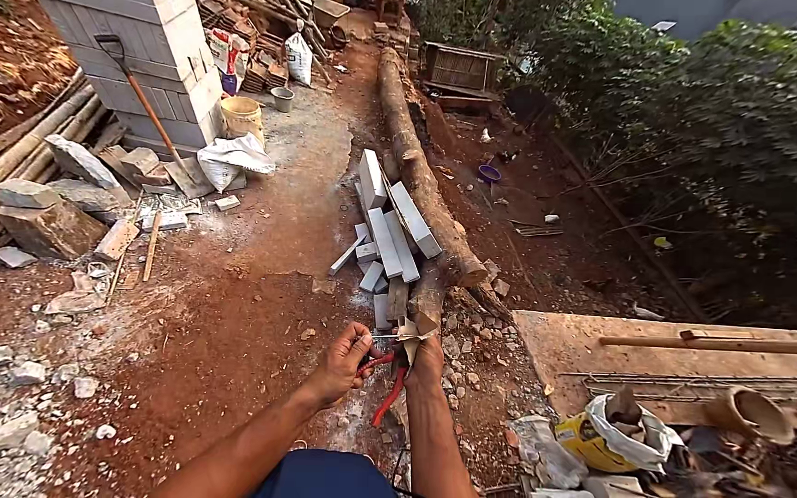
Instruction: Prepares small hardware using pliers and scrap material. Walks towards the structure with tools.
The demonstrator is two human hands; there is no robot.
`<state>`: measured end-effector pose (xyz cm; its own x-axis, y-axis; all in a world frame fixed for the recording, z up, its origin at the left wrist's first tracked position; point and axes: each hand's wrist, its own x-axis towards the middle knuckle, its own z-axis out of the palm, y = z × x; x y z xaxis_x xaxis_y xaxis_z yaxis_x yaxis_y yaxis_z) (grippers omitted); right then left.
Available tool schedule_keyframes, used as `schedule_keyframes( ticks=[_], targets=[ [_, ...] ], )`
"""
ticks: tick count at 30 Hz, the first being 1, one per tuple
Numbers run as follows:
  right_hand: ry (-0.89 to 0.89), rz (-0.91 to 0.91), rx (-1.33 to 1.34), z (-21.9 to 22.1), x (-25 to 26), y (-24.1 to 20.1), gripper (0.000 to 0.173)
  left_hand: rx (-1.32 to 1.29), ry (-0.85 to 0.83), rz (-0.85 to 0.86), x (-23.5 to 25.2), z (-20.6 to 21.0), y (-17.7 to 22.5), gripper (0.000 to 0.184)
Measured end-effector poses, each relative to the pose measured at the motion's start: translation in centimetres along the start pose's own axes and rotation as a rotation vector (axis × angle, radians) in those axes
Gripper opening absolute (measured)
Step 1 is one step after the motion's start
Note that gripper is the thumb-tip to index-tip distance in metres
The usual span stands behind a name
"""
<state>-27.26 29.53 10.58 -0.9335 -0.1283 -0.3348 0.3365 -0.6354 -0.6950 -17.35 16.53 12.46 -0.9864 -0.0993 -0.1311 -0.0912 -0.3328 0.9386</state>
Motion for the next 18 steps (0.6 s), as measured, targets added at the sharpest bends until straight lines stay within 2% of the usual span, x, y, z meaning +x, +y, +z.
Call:
schedule_keyframes(
  ticks=[3, 5, 8, 11, 14, 18],
  targets=[
    [0.040, 0.043, 0.063, -0.4, 0.7, -0.8, 0.035, 0.060, -0.007, 0.010, -0.5, -0.6, -0.2, 0.016],
    [0.096, -0.029, 0.094, -2.5, 2.7, -3.2, 0.036, 0.066, -0.022, 0.009, -1.5, -1.7, -0.6, 0.016],
    [0.170, -0.146, 0.006, -6.1, 4.8, -6.8, 0.034, 0.035, -0.017, 0.004, -3.3, -3.9, -1.4, 0.018],
    [0.097, -0.162, -0.102, -7.5, 3.9, -7.8, 0.041, 0.021, 0.011, 0.067, -4.0, -4.8, -1.6, 0.019],
    [0.007, -0.212, -0.163, -7.7, 2.1, -6.5, 0.042, 0.069, -0.002, 0.190, -4.2, -4.9, -1.0, 0.018],
    [-0.139, -0.350, -0.295, -7.1, 0.2, -4.2, 0.028, 0.186, -0.039, 0.359, -4.8, -4.9, -0.1, 0.015]
  ],
)
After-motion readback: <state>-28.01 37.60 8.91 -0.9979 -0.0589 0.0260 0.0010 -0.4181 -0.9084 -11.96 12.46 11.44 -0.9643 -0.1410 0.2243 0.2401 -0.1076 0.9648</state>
